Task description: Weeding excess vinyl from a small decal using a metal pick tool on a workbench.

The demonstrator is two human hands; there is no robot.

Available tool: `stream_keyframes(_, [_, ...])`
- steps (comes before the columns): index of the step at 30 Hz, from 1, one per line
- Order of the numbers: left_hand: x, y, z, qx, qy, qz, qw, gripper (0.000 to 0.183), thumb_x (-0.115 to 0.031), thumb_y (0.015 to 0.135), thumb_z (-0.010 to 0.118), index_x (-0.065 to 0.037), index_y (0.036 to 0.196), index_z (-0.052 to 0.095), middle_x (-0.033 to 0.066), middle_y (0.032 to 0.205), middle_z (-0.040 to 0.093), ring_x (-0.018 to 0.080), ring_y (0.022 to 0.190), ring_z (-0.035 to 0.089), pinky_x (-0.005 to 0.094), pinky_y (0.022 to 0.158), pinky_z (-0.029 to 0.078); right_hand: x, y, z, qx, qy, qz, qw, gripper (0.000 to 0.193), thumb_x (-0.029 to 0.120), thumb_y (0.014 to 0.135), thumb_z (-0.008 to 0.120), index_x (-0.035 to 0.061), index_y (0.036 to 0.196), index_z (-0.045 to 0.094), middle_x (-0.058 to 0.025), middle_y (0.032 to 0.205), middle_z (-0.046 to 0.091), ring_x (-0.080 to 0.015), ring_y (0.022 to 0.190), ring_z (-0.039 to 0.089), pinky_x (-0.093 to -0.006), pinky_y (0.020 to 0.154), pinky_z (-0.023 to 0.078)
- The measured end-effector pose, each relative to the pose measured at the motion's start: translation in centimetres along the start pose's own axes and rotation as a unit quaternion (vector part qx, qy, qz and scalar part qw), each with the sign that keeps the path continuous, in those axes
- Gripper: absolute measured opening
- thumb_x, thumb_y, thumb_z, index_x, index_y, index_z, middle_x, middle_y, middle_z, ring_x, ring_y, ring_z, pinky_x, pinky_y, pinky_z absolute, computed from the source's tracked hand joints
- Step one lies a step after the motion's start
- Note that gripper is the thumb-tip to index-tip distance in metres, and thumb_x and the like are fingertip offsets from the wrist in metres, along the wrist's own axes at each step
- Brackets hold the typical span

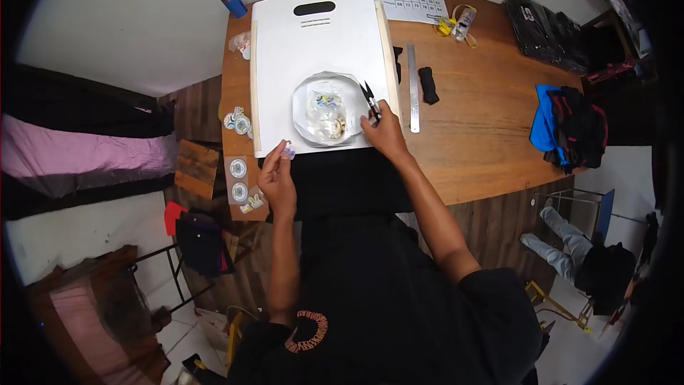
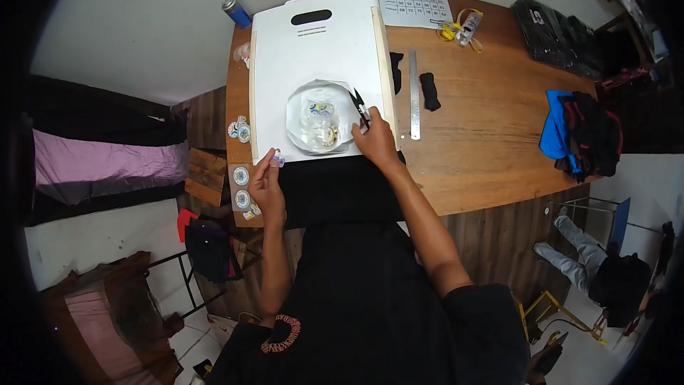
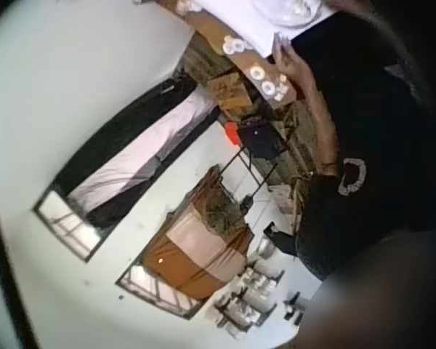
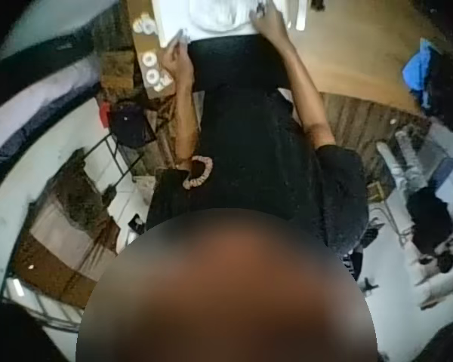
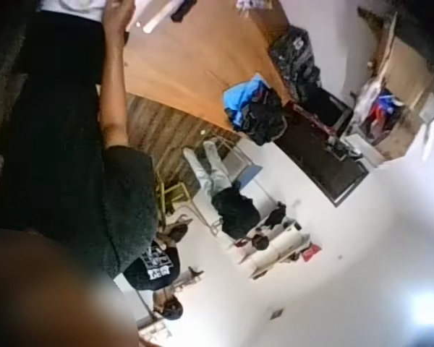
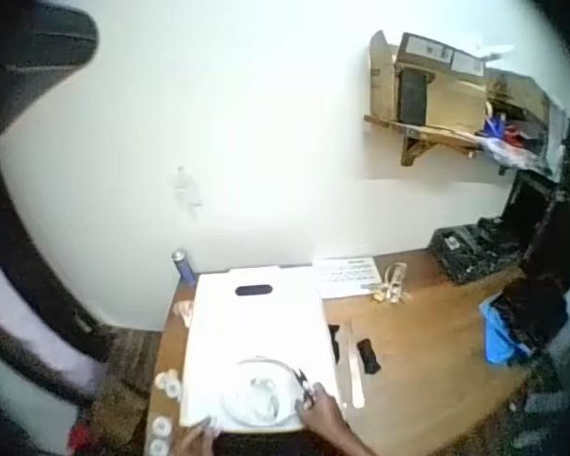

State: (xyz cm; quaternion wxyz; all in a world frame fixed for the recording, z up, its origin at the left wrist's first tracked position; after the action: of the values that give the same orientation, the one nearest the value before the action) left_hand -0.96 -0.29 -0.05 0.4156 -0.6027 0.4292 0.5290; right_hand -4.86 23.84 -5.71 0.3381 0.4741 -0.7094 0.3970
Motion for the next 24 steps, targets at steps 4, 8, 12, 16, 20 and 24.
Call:
stream_keyframes(4, [-0.8, 1.7, 3.6, 0.045, -0.032, 0.011, 0.998, 0.027, 0.002, 0.089, 0.06, 0.005, 0.117, 0.062, 0.0116, 0.107, 0.065, 0.0117, 0.095, 0.061, 0.0221, 0.084, 0.048, 0.1, 1.0, -2.2, -0.016, -0.023, -0.037, 0.999, 0.034, 0.025, 0.085, 0.067, -0.0001, 0.09, 0.046, -0.0159, 0.074, 0.061, -0.0298, 0.064, 0.061, -0.04, 0.061, 0.048])
stream_keyframes(8, [-2.9, 5.4, 7.5, 0.082, -0.089, 0.069, 0.99, 0.026, 0.008, 0.086, 0.062, 0.007, 0.113, 0.062, 0.0101, 0.103, 0.063, 0.0116, 0.091, 0.061, 0.0218, 0.083, 0.049, 2.9, 2.4, -3.4, -0.082, 0.071, -0.082, 0.991, 0.026, 0.026, 0.095, 0.058, 0.0028, 0.09, 0.05, 0.0005, 0.066, 0.043, -0.0088, 0.059, 0.037, -0.0277, 0.052, 0.034])
stream_keyframes(12, [-3.2, 9.8, 9.6, 0.105, -0.096, 0.061, 0.988, 0.024, 0.008, 0.086, 0.063, 0.007, 0.11, 0.064, 0.0095, 0.102, 0.062, 0.0109, 0.089, 0.059, 0.0214, 0.079, 0.049, 6.9, 3.5, -2.7, 0.015, 0.244, -0.063, 0.968, 0.022, 0.025, 0.102, 0.043, 0.007, 0.111, 0.052, 0.0045, 0.068, 0.038, -0.0045, 0.059, 0.036, -0.0205, 0.052, 0.032])
stream_keyframes(16, [-3.7, 14.7, 12.0, 0.138, -0.147, 0.046, 0.978, 0.025, 0.009, 0.086, 0.061, 0.008, 0.112, 0.062, 0.0112, 0.106, 0.062, 0.0127, 0.092, 0.061, 0.0231, 0.082, 0.05, 8.5, 6.4, -0.6, 0.102, 0.323, -0.083, 0.937, 0.026, 0.027, 0.103, 0.035, 0.0055, 0.114, 0.046, 0.001, 0.069, 0.042, -0.0067, 0.059, 0.037, -0.0209, 0.054, 0.032])
stream_keyframes(20, [-4.9, 21.2, 14.7, 0.177, -0.178, 0.039, 0.967, 0.025, 0.006, 0.088, 0.06, 0.007, 0.112, 0.062, 0.0112, 0.107, 0.061, 0.0124, 0.092, 0.06, 0.0228, 0.08, 0.05, 11.5, 12.3, 0.1, 0.12, 0.332, -0.084, 0.932, 0.03, 0.03, 0.103, 0.033, 0.0045, 0.111, 0.046, 0.001, 0.066, 0.041, -0.007, 0.057, 0.036, -0.0218, 0.054, 0.031])
stream_keyframes(24, [-21.5, 20.8, 3.3, 0.211, -0.17, 0.046, 0.961, 0.024, 0.005, 0.089, 0.059, 0.006, 0.113, 0.063, 0.0123, 0.108, 0.061, 0.0118, 0.09, 0.06, 0.0229, 0.075, 0.051, 29.1, 3.8, 0.2, 0.138, 0.347, -0.079, 0.924, 0.027, 0.027, 0.103, 0.035, 0.0034, 0.109, 0.047, 0.0022, 0.066, 0.039, -0.0056, 0.058, 0.035, -0.0205, 0.053, 0.029])
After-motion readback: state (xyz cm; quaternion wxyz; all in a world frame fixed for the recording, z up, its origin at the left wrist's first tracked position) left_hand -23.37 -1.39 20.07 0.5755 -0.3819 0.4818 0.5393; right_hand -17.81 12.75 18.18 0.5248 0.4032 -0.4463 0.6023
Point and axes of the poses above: each hand's wrist, its own y-axis towards the middle knuckle, its own z-axis out of the palm, x = y × z, the point moved 1 cm from there along y, towards the middle knuckle
